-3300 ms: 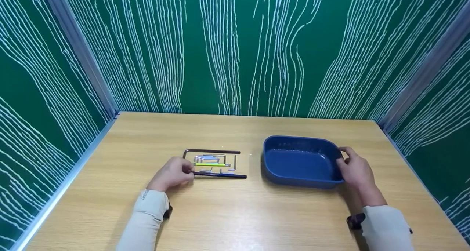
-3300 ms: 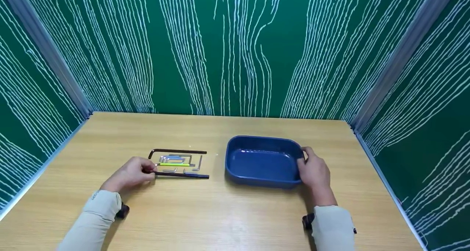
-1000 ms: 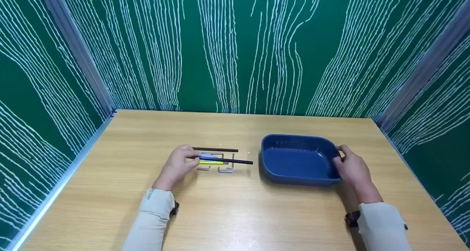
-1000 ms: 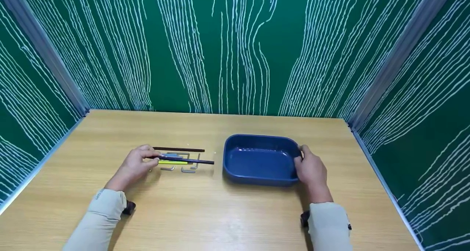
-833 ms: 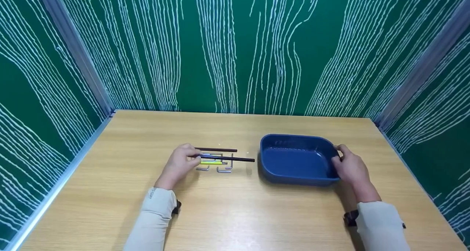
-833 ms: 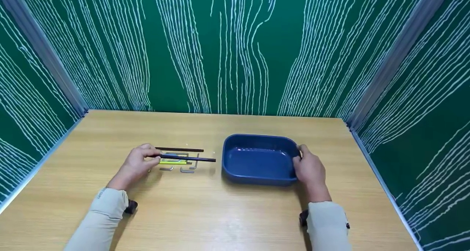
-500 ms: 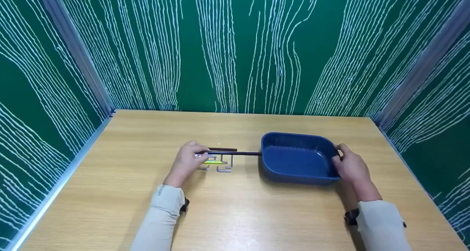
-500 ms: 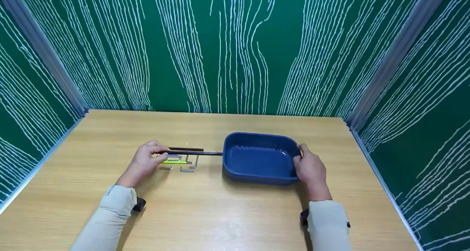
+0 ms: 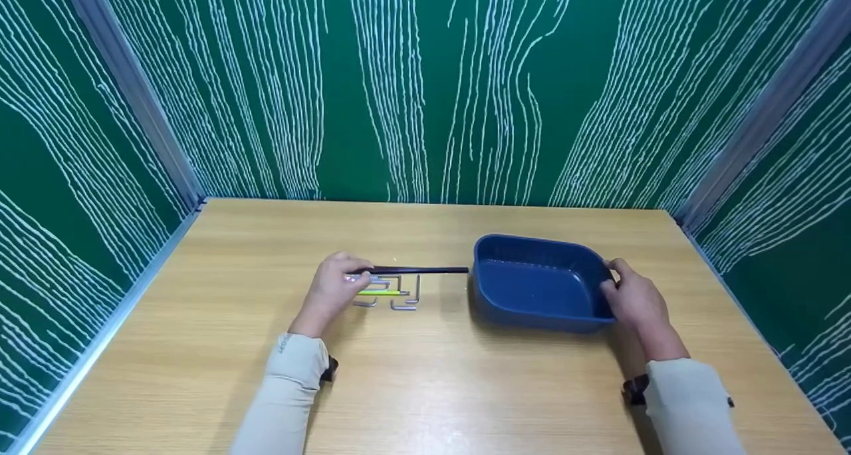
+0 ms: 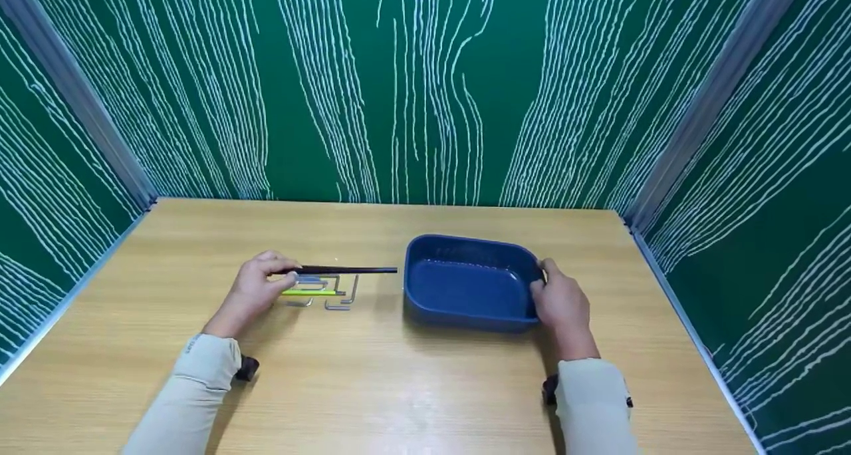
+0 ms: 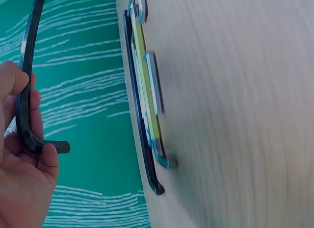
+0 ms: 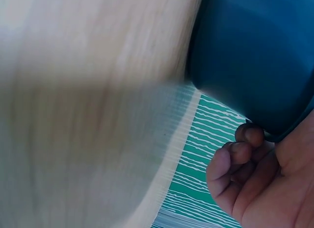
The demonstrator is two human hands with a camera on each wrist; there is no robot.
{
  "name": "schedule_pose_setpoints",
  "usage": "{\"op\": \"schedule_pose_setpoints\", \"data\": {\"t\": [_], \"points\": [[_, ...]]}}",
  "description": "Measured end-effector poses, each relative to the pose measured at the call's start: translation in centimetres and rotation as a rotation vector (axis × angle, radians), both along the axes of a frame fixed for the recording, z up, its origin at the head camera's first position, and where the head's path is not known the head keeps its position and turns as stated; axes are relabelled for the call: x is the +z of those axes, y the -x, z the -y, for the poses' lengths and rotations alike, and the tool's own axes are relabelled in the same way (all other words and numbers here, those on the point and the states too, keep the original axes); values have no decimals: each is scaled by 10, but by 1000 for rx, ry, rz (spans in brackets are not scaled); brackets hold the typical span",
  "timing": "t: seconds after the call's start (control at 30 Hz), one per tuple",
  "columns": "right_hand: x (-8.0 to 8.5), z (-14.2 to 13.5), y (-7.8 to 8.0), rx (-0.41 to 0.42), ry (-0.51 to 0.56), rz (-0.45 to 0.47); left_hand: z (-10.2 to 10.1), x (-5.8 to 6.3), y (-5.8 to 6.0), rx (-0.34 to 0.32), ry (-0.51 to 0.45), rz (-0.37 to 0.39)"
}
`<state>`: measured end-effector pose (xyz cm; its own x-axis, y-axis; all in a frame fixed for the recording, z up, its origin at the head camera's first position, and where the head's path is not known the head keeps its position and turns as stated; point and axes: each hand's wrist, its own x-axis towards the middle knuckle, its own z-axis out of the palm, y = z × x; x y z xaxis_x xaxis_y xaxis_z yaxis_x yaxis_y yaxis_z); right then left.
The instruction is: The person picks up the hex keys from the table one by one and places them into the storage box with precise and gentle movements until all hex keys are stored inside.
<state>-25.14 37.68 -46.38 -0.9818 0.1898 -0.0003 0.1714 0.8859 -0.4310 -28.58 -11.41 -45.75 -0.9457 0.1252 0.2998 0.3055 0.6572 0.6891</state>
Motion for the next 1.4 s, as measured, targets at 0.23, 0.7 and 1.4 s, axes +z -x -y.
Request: {"op": "schedule_pose_setpoints", "data": {"t": [0.23, 0.7, 1.4], "points": [[4, 3, 0, -5, 5, 5, 8, 5, -1, 23, -25, -15], [0, 8, 1, -4, -61, -37, -27, 9, 1, -22, -27, -36], [5, 9, 1, 10, -52, -23, -104, 12, 6, -172, 70, -210]]}}
